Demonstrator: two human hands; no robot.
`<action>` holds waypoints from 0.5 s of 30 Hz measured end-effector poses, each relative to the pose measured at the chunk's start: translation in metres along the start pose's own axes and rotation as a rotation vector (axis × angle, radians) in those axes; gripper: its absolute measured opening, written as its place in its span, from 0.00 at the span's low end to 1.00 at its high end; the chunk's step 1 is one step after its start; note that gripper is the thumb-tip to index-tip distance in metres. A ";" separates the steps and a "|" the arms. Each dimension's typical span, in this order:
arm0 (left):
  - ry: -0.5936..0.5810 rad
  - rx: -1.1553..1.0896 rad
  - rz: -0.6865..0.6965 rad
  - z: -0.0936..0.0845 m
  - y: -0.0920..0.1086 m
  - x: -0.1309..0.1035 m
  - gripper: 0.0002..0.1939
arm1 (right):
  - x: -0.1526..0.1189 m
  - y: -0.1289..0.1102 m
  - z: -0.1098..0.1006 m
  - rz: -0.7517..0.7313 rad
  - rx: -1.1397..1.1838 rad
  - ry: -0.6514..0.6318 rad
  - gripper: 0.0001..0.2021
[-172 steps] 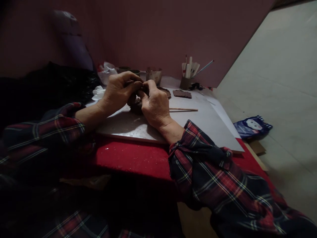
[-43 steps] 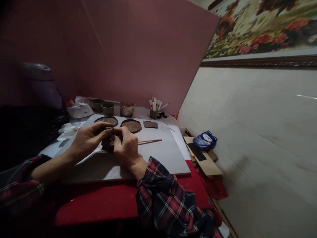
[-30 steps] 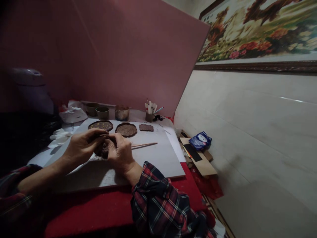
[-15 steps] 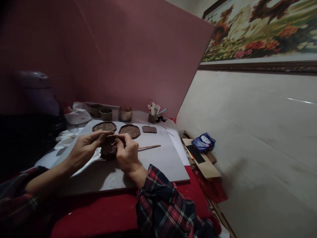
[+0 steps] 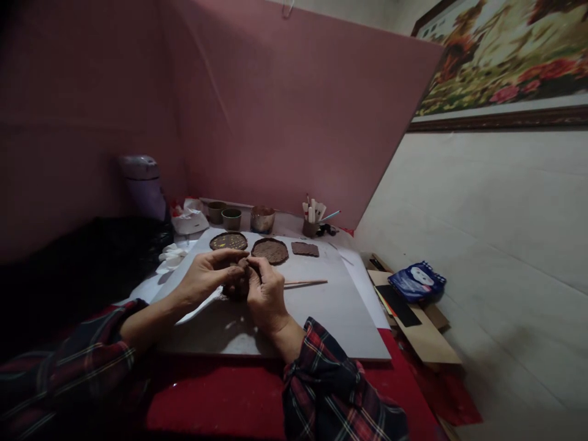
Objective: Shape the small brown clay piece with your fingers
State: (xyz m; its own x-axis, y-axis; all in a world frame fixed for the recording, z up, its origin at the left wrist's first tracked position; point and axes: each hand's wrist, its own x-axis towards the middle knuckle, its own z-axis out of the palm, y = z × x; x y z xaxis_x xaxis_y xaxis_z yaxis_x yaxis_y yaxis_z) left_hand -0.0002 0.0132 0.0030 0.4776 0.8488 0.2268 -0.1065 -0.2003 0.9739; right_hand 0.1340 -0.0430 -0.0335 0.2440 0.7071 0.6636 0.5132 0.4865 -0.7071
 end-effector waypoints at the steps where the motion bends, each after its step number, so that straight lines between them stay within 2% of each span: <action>1: 0.017 0.028 0.015 0.000 0.000 0.000 0.20 | 0.000 0.000 0.000 -0.007 -0.001 -0.014 0.10; 5: 0.039 0.155 0.123 -0.001 -0.002 0.001 0.19 | -0.001 0.000 0.001 -0.011 -0.016 -0.042 0.10; 9: 0.037 0.276 0.244 -0.001 -0.004 0.000 0.15 | -0.002 -0.001 0.001 0.005 0.027 -0.004 0.08; 13: 0.101 0.414 0.398 -0.003 -0.006 -0.002 0.12 | -0.003 -0.001 0.001 0.011 -0.001 0.019 0.08; 15: 0.128 0.449 0.422 -0.005 -0.007 0.000 0.10 | -0.004 0.000 0.001 0.024 0.002 0.026 0.09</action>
State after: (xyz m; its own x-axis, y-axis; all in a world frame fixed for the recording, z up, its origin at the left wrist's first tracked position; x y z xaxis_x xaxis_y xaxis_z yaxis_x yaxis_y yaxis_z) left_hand -0.0036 0.0166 -0.0044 0.3629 0.6980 0.6173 0.1265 -0.6932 0.7095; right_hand 0.1321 -0.0454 -0.0359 0.2773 0.7055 0.6522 0.5052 0.4703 -0.7235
